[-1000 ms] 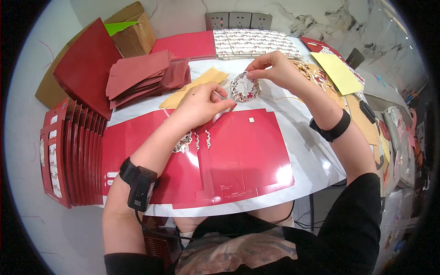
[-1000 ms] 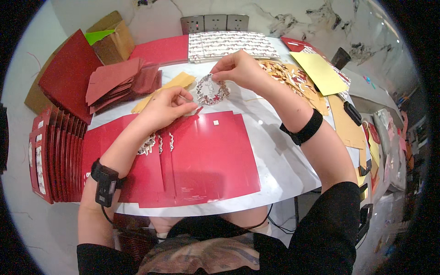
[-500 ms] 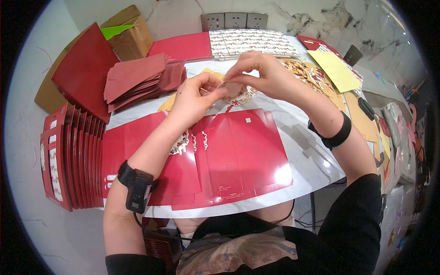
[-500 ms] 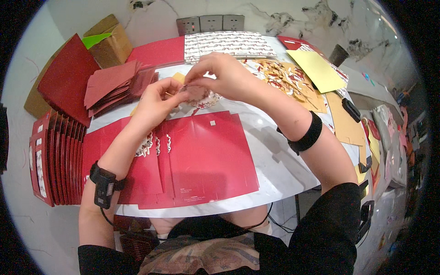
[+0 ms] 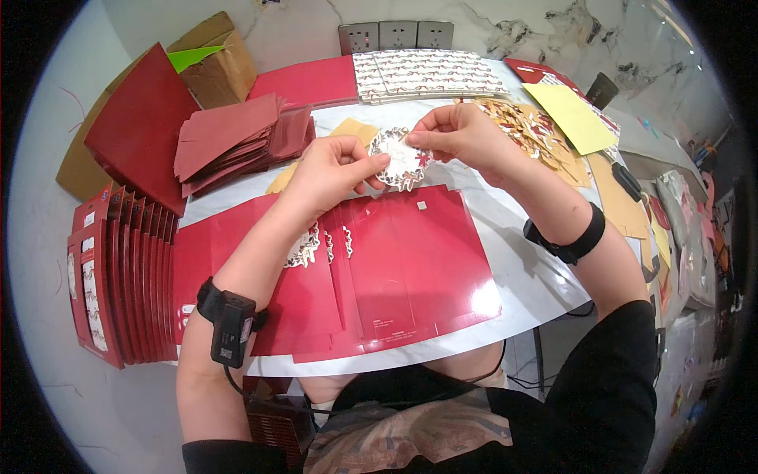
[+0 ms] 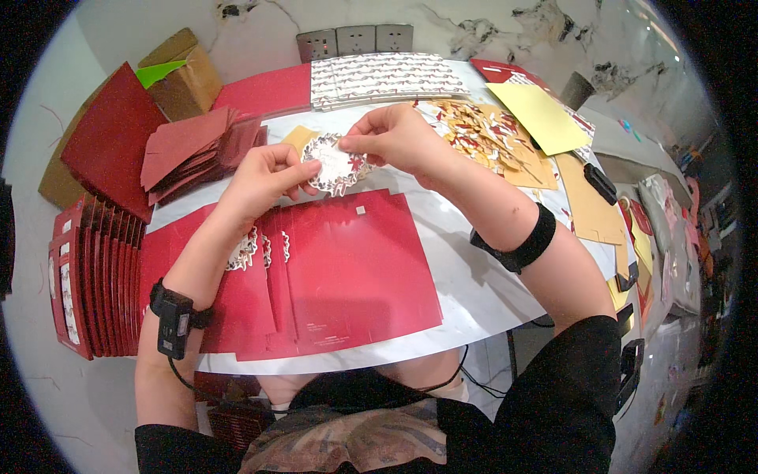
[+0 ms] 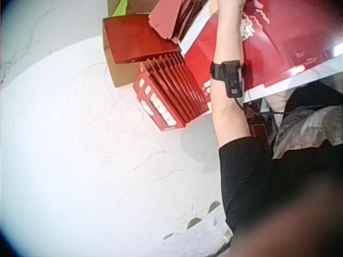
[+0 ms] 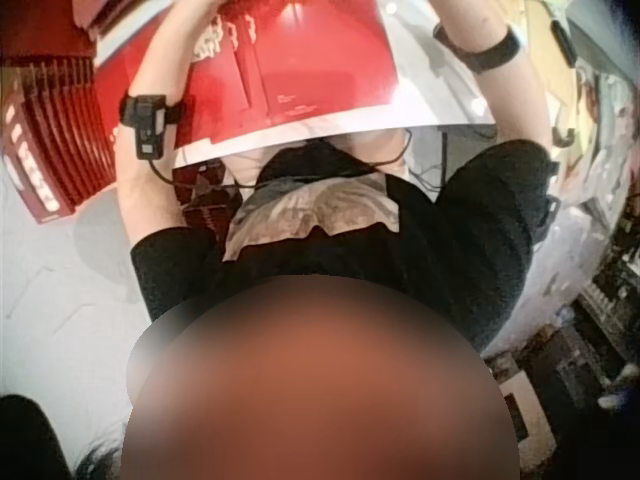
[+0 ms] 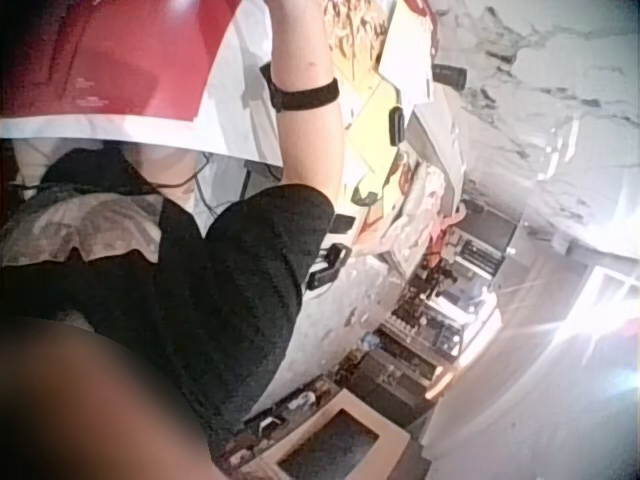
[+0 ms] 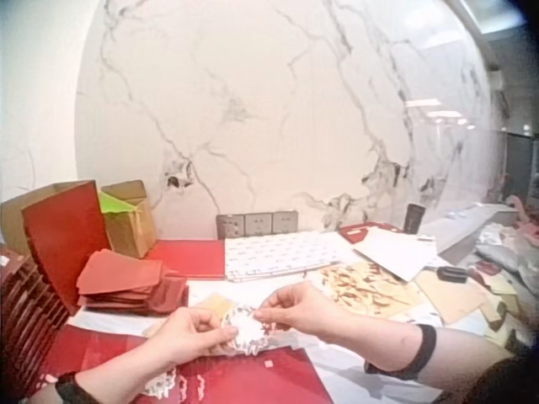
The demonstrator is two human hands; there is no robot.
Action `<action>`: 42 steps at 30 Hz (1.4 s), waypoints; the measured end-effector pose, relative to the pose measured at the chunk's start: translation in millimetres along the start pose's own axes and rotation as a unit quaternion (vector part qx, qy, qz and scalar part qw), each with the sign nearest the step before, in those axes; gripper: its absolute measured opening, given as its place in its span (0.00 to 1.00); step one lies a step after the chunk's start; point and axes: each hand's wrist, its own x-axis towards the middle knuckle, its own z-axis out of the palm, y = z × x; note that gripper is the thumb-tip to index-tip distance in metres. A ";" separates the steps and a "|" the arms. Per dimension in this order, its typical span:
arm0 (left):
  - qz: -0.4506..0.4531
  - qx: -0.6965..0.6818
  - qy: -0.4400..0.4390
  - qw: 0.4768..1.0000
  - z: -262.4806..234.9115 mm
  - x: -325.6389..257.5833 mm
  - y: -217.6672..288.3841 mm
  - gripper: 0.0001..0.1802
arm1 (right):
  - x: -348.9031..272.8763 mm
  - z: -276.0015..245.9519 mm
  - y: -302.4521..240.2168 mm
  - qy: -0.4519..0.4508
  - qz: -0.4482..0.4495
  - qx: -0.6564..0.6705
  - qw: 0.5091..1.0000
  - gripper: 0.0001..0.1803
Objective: Assembling decorative cards by attaching round ornaments to red cardstock envelopes.
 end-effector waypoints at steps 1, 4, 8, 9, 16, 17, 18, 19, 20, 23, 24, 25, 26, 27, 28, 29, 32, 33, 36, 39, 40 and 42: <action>0.003 0.001 0.001 1.000 1.2 1.1 -2.3 0.11 | -0.6 -0.7 0.5 0.000 0.000 0.000 1.000 0.11; 0.020 -0.005 0.004 1.000 4.7 -2.2 0.2 0.11 | -3.5 -0.6 -0.5 -0.035 -0.030 -0.008 0.999 0.11; 0.025 -0.014 0.017 0.999 -3.7 0.4 -4.9 0.11 | -8.2 12.6 1.5 0.036 -0.081 -0.049 0.995 0.11; 0.025 -0.014 0.017 0.999 -3.2 0.8 -5.2 0.11 | -8.9 14.8 4.4 0.064 -0.094 -0.033 0.993 0.11; -0.020 -0.009 -0.023 0.999 2.7 -2.1 6.6 0.13 | -23.3 7.3 7.0 0.031 0.039 0.114 0.992 0.12; -0.048 -0.021 -0.032 0.998 2.3 -2.7 8.7 0.13 | -25.7 3.0 7.9 0.034 0.065 0.119 0.990 0.10; -0.051 -0.020 -0.032 0.998 0.5 -1.7 6.2 0.13 | -31.0 0.2 8.5 0.033 0.067 0.121 0.990 0.10; -0.043 -0.029 -0.035 0.998 -2.1 -0.2 1.6 0.13 | -38.2 -1.8 7.6 0.017 0.105 0.122 0.987 0.10; -0.036 -0.038 -0.040 0.998 -2.6 1.8 -3.7 0.13 | -44.2 -5.4 9.5 0.001 0.143 0.121 0.982 0.10; 0.019 0.059 -0.056 0.997 0.7 2.2 -17.3 0.13 | -61.1 -5.0 16.9 -0.085 0.179 0.039 0.979 0.07; 0.018 0.059 -0.056 0.997 1.7 1.0 -18.3 0.13 | -64.4 -2.7 19.5 -0.090 0.168 0.016 0.981 0.08; 0.062 0.138 -0.060 0.987 2.8 -1.2 -18.3 0.11 | -66.4 -0.3 20.0 -0.091 0.169 0.017 0.981 0.08; 0.107 0.214 -0.068 0.968 6.4 -2.7 -15.9 0.09 | -68.5 1.8 20.2 -0.073 0.156 0.010 0.985 0.08; 0.097 0.238 -0.060 0.965 9.2 -5.4 -10.0 0.08 | -69.2 3.3 20.7 -0.054 0.144 0.002 0.988 0.07; 0.097 0.237 -0.063 0.965 10.8 -6.8 -6.8 0.08 | -68.7 3.8 21.7 -0.053 0.146 0.003 0.988 0.07; 0.110 0.237 -0.079 0.962 11.4 -9.3 -3.8 0.08 | -68.1 4.8 21.5 -0.046 0.136 -0.010 0.990 0.07; 0.159 0.255 -0.096 0.949 12.3 -10.5 -5.7 0.09 | -65.6 3.8 21.5 -0.034 0.125 -0.028 0.991 0.08; 0.195 0.273 -0.095 0.937 12.2 -10.4 -6.9 0.10 | -64.5 3.1 21.5 -0.028 0.124 -0.034 0.991 0.08; 0.206 0.286 -0.098 0.931 12.4 -9.8 -7.3 0.11 | -62.4 2.7 21.0 -0.008 0.138 -0.021 0.990 0.08; 0.199 0.288 -0.113 0.930 12.1 -9.7 -8.5 0.11 | -59.7 3.6 22.7 0.005 0.162 -0.032 0.986 0.08; 0.199 0.287 -0.115 0.930 12.2 -9.7 -9.0 0.11 | -59.0 3.6 22.7 0.006 0.163 -0.032 0.986 0.08; 0.207 0.290 -0.112 0.928 12.3 -10.1 -8.5 0.12 | -57.7 2.9 21.6 -0.010 0.168 -0.042 0.985 0.08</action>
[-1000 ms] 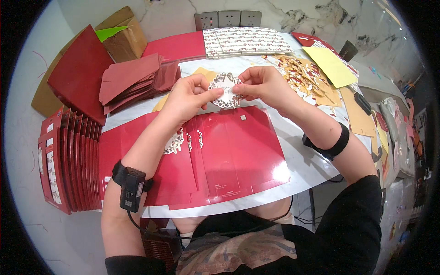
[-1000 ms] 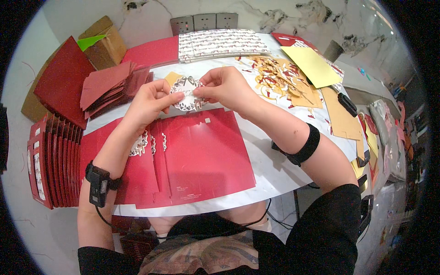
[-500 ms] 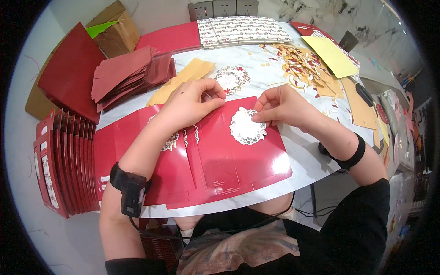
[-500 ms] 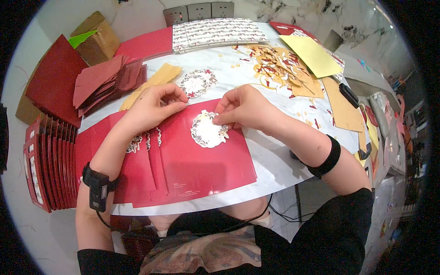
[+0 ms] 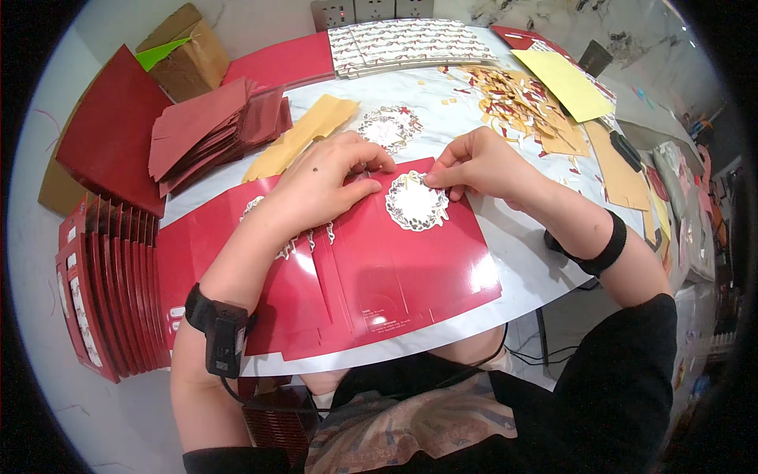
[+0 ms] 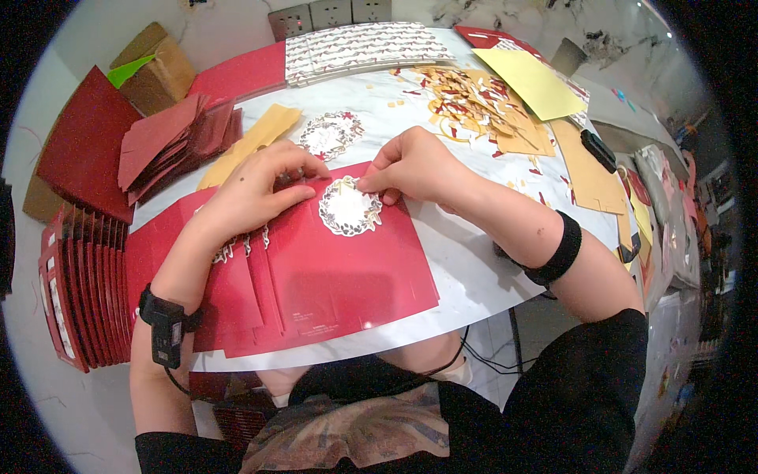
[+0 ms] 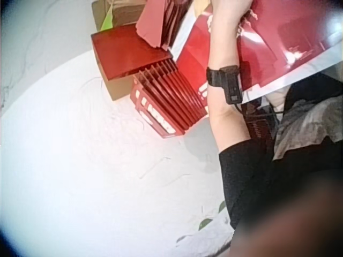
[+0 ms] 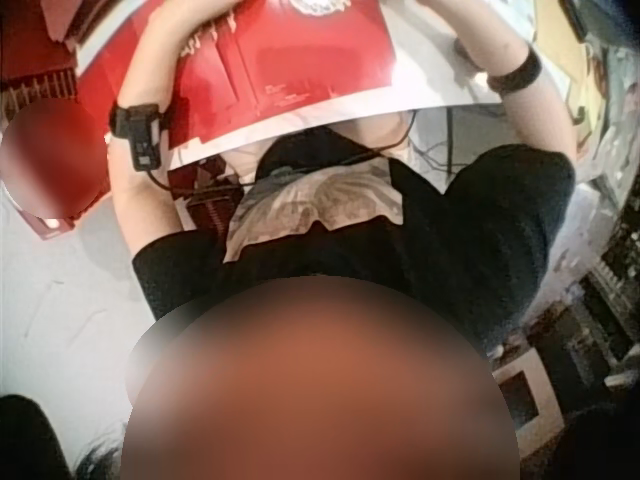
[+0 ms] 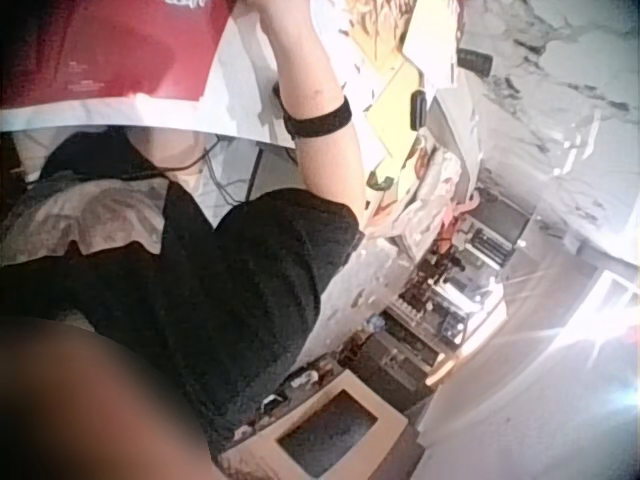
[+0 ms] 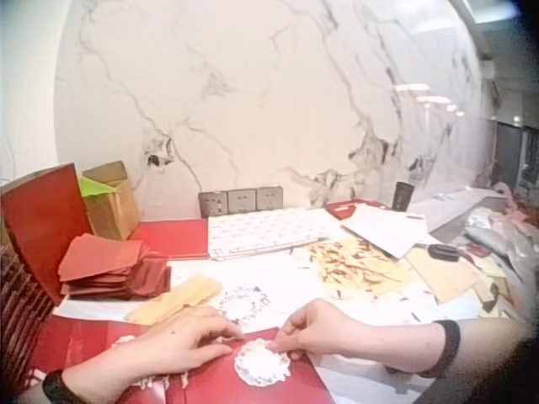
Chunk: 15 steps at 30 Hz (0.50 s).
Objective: Assembling decorative cards by attaching round ornaments to red cardstock envelopes.
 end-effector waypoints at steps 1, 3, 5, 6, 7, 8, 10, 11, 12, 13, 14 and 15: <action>0.001 0.000 0.000 1.000 -0.1 -0.2 1.3 0.12 | 0.4 -0.2 0.1 0.001 0.000 0.000 1.000 0.08; -0.004 0.030 -0.016 0.999 -0.6 -0.9 3.7 0.17 | 2.5 0.4 1.2 0.004 0.009 -0.007 1.000 0.08; 0.002 0.034 -0.016 0.999 0.6 -1.0 2.9 0.18 | 3.7 1.8 2.4 0.012 0.007 0.004 1.000 0.08; 0.008 0.038 -0.016 0.999 1.1 -1.2 2.5 0.20 | 4.1 2.5 2.6 0.019 0.006 0.015 1.000 0.09; 0.008 0.038 -0.016 0.999 1.2 -1.7 2.5 0.20 | 4.0 3.0 1.4 0.019 0.006 0.015 1.000 0.09; 0.009 0.041 -0.018 0.999 1.4 -2.0 3.0 0.19 | 3.2 3.3 -0.7 0.022 0.011 0.012 1.000 0.08; 0.011 0.043 -0.021 0.999 2.0 -2.9 4.0 0.19 | 2.8 4.5 -2.0 0.026 0.017 0.009 0.999 0.08; 0.026 0.049 -0.025 0.998 2.2 -2.8 4.6 0.21 | 3.0 4.9 -1.8 0.028 0.016 0.013 0.999 0.08; 0.040 0.055 -0.030 0.997 2.4 -2.8 5.1 0.23 | 2.9 5.0 -1.6 0.030 0.016 0.016 0.999 0.08; 0.041 0.055 -0.030 0.997 2.6 -2.9 5.4 0.23 | 2.6 4.6 -1.7 0.031 0.016 0.017 0.999 0.08; 0.047 0.073 -0.031 0.996 2.8 -3.2 5.1 0.24 | 3.1 4.1 -1.8 0.021 0.020 0.016 0.999 0.08; 0.052 0.091 -0.031 0.994 3.1 -3.4 4.7 0.25 | 3.4 3.7 -1.9 0.012 0.024 0.015 1.000 0.08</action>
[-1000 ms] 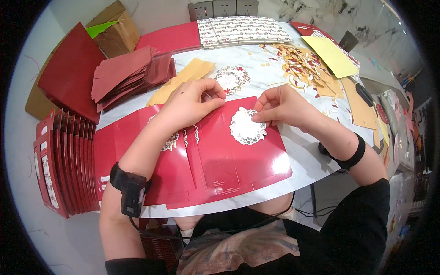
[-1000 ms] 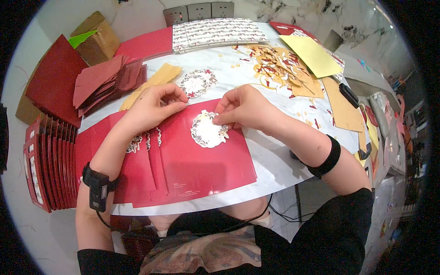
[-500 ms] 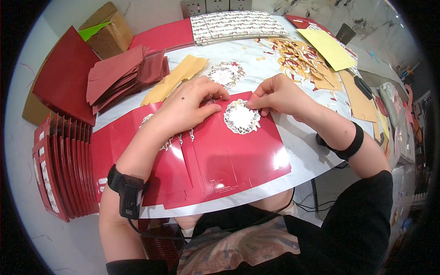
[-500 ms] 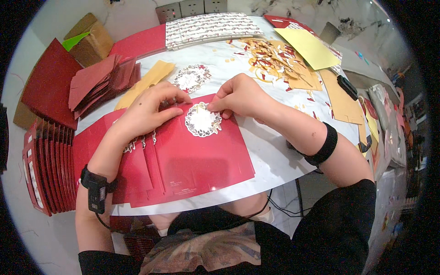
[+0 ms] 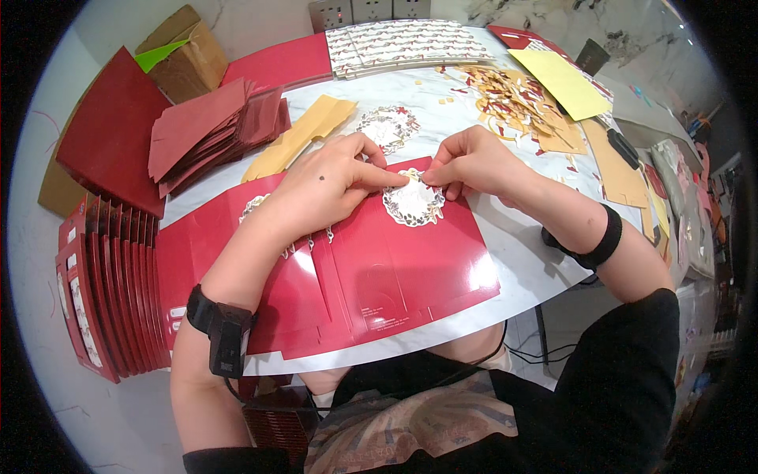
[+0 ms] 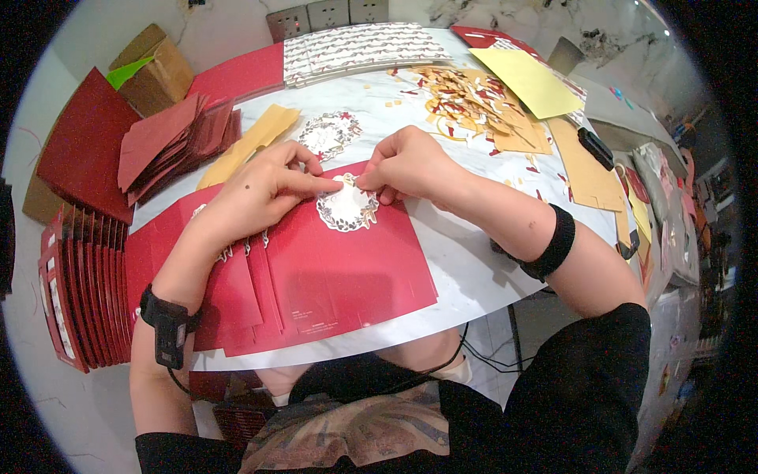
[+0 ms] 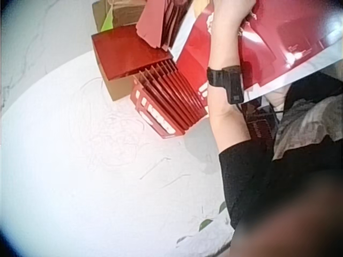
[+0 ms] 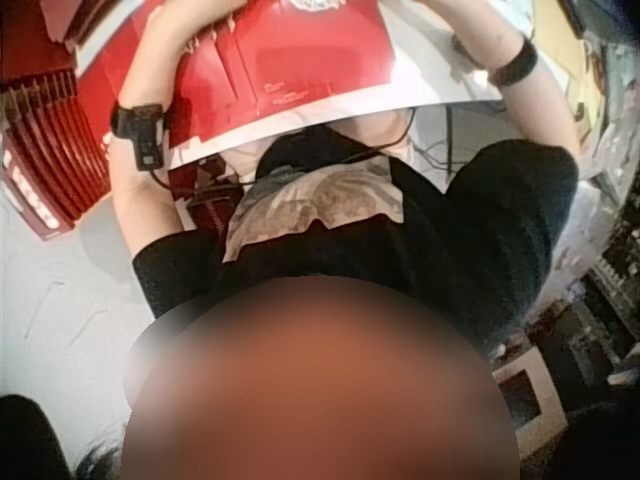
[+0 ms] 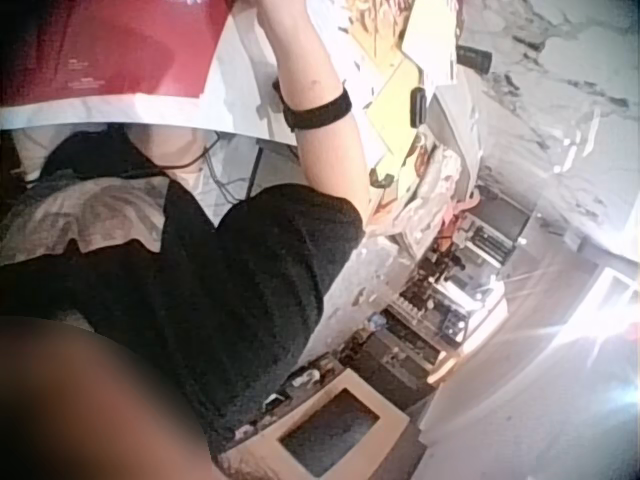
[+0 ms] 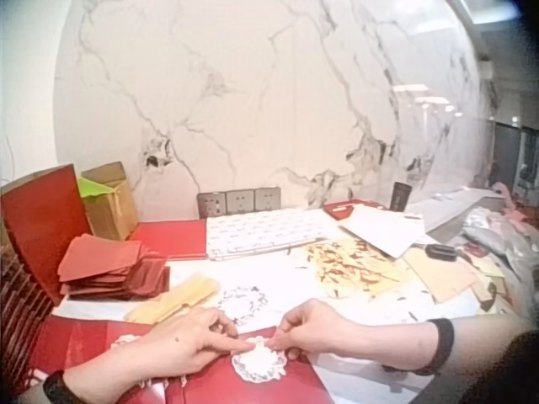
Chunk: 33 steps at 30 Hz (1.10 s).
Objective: Assembling decorative cards by attaching round ornaments to red cardstock envelopes.
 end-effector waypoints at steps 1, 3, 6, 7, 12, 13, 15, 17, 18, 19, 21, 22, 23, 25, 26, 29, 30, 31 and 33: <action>0.000 0.000 0.000 1.000 0.3 0.0 -0.3 0.25 | 0.1 -0.2 -0.3 0.000 0.000 0.000 1.000 0.08; 0.013 0.013 0.006 1.000 0.8 -0.7 -0.6 0.25 | 0.2 -0.1 -1.0 -0.001 -0.002 -0.011 1.000 0.09; 0.012 0.044 0.007 0.999 0.2 -1.6 1.2 0.24 | 1.6 -1.8 -3.3 -0.015 -0.006 -0.035 0.999 0.09; 0.013 0.045 0.007 0.999 -0.6 -2.0 2.4 0.24 | 2.1 -2.0 -4.4 -0.014 -0.006 -0.035 0.999 0.09; 0.042 0.103 0.014 0.994 -0.9 -0.4 7.4 0.24 | 6.9 -10.8 -10.2 -0.015 -0.027 -0.136 0.990 0.13; 0.046 0.104 0.014 0.993 -1.2 0.5 8.6 0.24 | 10.6 -15.8 -8.1 -0.011 -0.027 -0.135 0.990 0.13; 0.032 0.077 0.004 0.997 -3.1 0.4 9.2 0.22 | 17.5 -20.5 -5.5 0.012 -0.142 -0.159 0.977 0.17; 0.014 0.052 0.021 0.998 -0.6 -0.3 8.8 0.18 | 18.6 -21.5 -6.2 0.033 -0.162 -0.230 0.959 0.18; -0.007 0.024 0.039 0.999 -0.6 -0.7 8.6 0.16 | 20.6 -20.4 -7.4 0.013 -0.170 -0.261 0.950 0.17; -0.004 0.027 0.039 0.999 -2.4 -1.0 8.4 0.16 | 22.0 -18.9 -9.6 -0.007 -0.178 -0.291 0.940 0.16; -0.086 -0.087 0.031 0.992 -6.5 4.6 13.5 0.19 | 18.4 -23.2 -13.0 -0.002 -0.173 -0.265 0.949 0.12; -0.081 -0.082 0.026 0.993 -7.3 6.6 15.8 0.19 | 23.1 -28.7 -12.4 -0.023 -0.167 -0.249 0.954 0.11; -0.082 -0.094 0.035 0.992 -6.7 6.2 13.9 0.22 | 25.0 -29.2 -16.9 -0.044 -0.161 -0.236 0.957 0.10; -0.077 -0.104 0.038 0.991 -9.1 8.2 11.5 0.25 | 23.0 -33.0 -25.9 -0.056 -0.151 -0.205 0.965 0.10; -0.088 -0.093 0.032 0.991 -13.6 6.3 13.3 0.24 | 18.5 -33.1 -35.4 -0.057 -0.147 -0.231 0.960 0.10; -0.101 -0.095 0.026 0.990 -20.2 5.1 15.7 0.23 | 16.1 -33.3 -43.3 -0.061 -0.168 -0.255 0.950 0.09; -0.106 -0.112 0.028 0.988 -20.1 6.3 15.7 0.22 | 14.8 -33.1 -44.9 -0.075 -0.163 -0.234 0.956 0.09; -0.103 -0.111 0.025 0.988 -20.3 7.3 16.7 0.22 | 14.2 -32.9 -46.0 -0.088 -0.158 -0.212 0.960 0.08; -0.140 -0.125 0.029 0.982 -21.5 8.6 20.0 0.17 | 17.3 -31.5 -44.8 -0.097 -0.150 -0.205 0.962 0.07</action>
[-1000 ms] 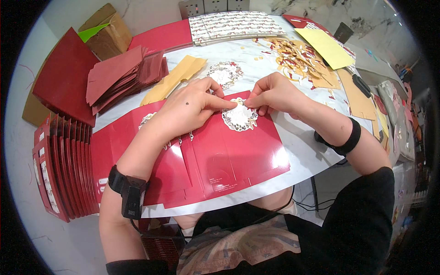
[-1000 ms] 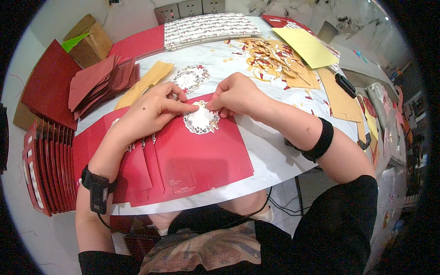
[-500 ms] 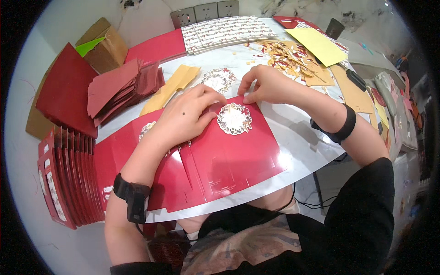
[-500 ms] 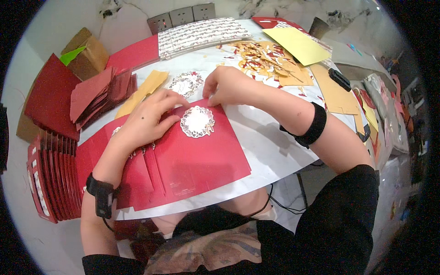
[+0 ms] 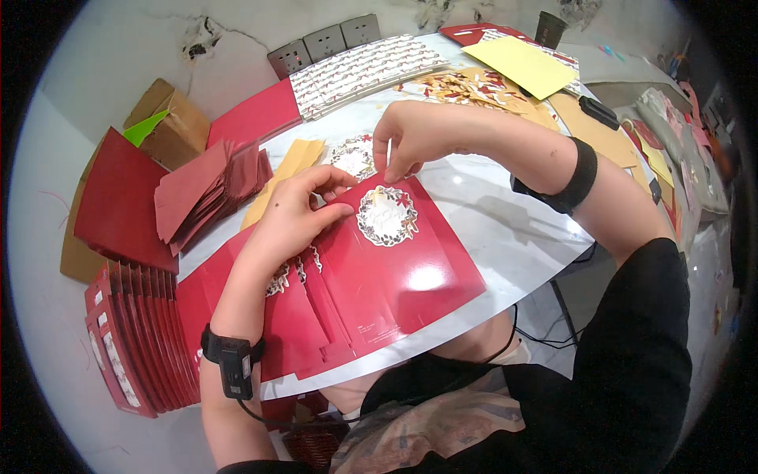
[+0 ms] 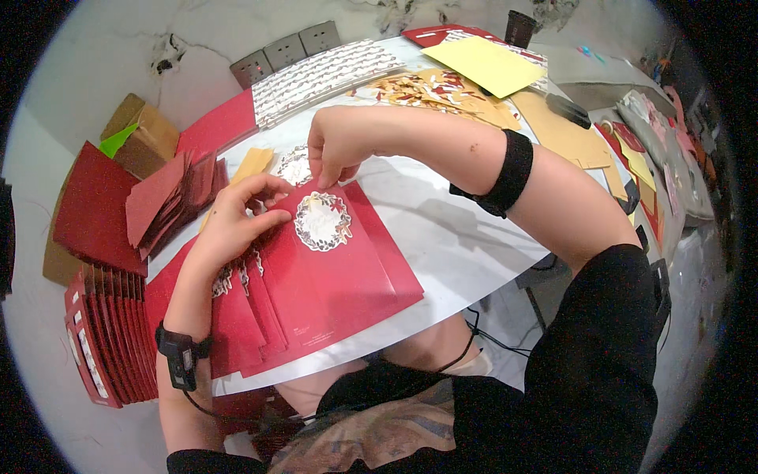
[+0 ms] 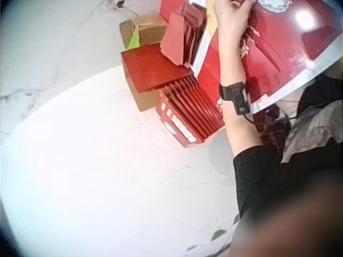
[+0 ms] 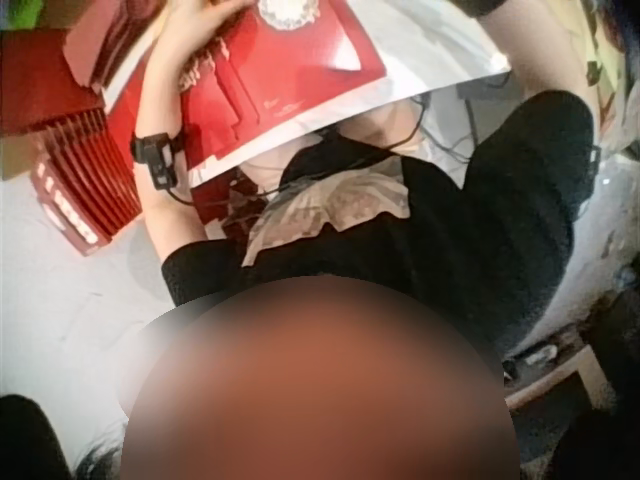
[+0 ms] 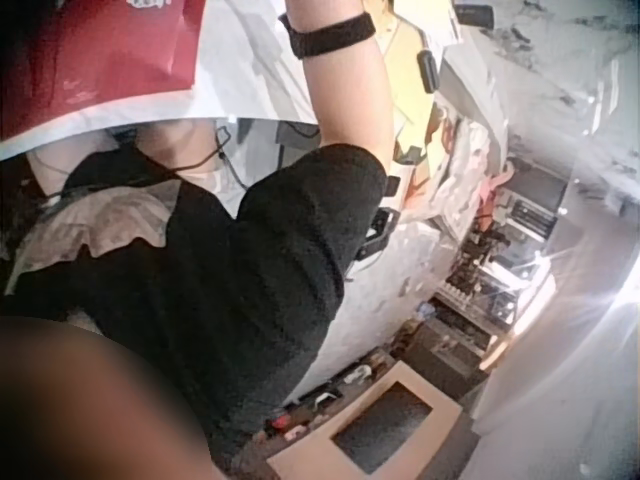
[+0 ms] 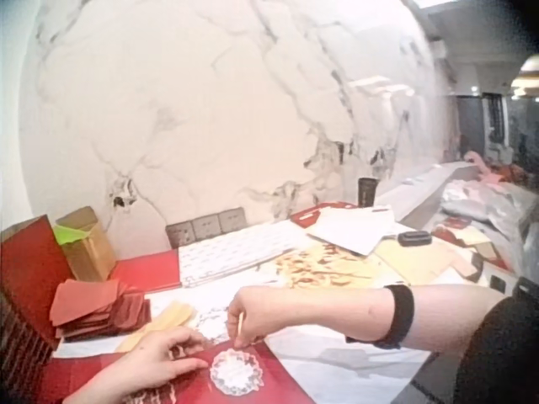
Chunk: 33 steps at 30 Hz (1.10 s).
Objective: Assembling decorative cards by attaching round ornaments to red cardstock envelopes.
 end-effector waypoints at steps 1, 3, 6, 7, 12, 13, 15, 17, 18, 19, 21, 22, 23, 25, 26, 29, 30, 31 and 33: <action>0.002 0.002 -0.002 1.000 0.9 1.2 -1.7 0.17 | 0.9 0.4 0.4 -0.011 0.005 0.008 1.000 0.06; 0.043 0.031 0.049 0.997 0.0 -0.3 -6.9 0.11 | -1.0 2.5 -6.9 -0.007 -0.002 -0.028 1.000 0.05; 0.136 0.325 0.106 0.930 -11.4 -1.2 -4.0 0.13 | -6.8 6.6 -11.1 0.005 0.009 -0.069 0.998 0.05; 0.138 0.326 0.106 0.929 -14.1 -1.8 -0.6 0.13 | -8.2 7.0 -10.7 0.009 0.024 -0.073 0.997 0.05; -0.064 0.341 -0.048 0.937 -30.8 -12.2 16.3 0.26 | -13.7 8.3 -9.7 0.003 0.027 -0.055 0.998 0.07; -0.064 0.342 -0.048 0.936 -32.1 -11.8 15.6 0.26 | -15.9 8.9 -9.4 0.006 0.033 -0.028 0.999 0.08; -0.073 0.354 -0.077 0.929 -35.8 -13.3 15.7 0.26 | -20.6 9.4 -8.5 0.000 0.026 -0.011 1.000 0.08; -0.048 0.331 -0.075 0.939 -40.7 -14.2 8.1 0.24 | -25.0 8.4 -5.0 -0.005 0.022 0.005 1.000 0.08; -0.023 0.307 -0.073 0.949 -42.9 -14.4 5.5 0.23 | -27.3 7.6 -2.4 0.001 0.022 0.027 0.999 0.07; -0.023 0.307 -0.073 0.949 -45.1 -14.3 5.2 0.23 | -29.5 6.9 -0.1 0.007 0.022 0.049 0.998 0.06; -0.056 0.252 -0.072 0.963 -49.6 -14.5 6.7 0.17 | -32.1 5.8 5.2 0.009 0.023 0.072 0.997 0.06; -0.057 0.252 -0.072 0.963 -51.4 -16.4 7.8 0.17 | -32.4 5.8 6.9 0.011 0.024 0.094 0.995 0.05; -0.057 0.274 -0.050 0.959 -51.5 -15.8 9.3 0.15 | -33.6 5.1 9.9 0.012 0.027 0.094 0.995 0.05; -0.096 0.273 -0.029 0.957 -53.6 -13.6 19.5 0.11 | -34.8 4.6 15.8 0.029 0.041 0.113 0.992 0.05; -0.095 0.273 -0.029 0.957 -56.3 -14.3 18.2 0.11 | -35.7 5.0 16.7 0.029 0.041 0.113 0.992 0.05; -0.040 0.205 -0.049 0.977 -71.1 -20.9 6.5 0.13 | -35.8 9.2 17.6 0.027 0.042 0.127 0.991 0.05; -0.042 0.206 -0.048 0.976 -75.4 -24.0 4.5 0.13 | -33.3 12.4 16.5 0.019 0.040 0.159 0.986 0.05; -0.018 0.190 -0.040 0.981 -79.3 -27.0 3.1 0.13 | -30.6 16.0 14.9 0.011 0.038 0.190 0.981 0.06; 0.009 0.173 -0.035 0.984 -81.9 -26.9 10.0 0.14 | -22.5 24.8 6.9 0.009 0.023 0.188 0.982 0.06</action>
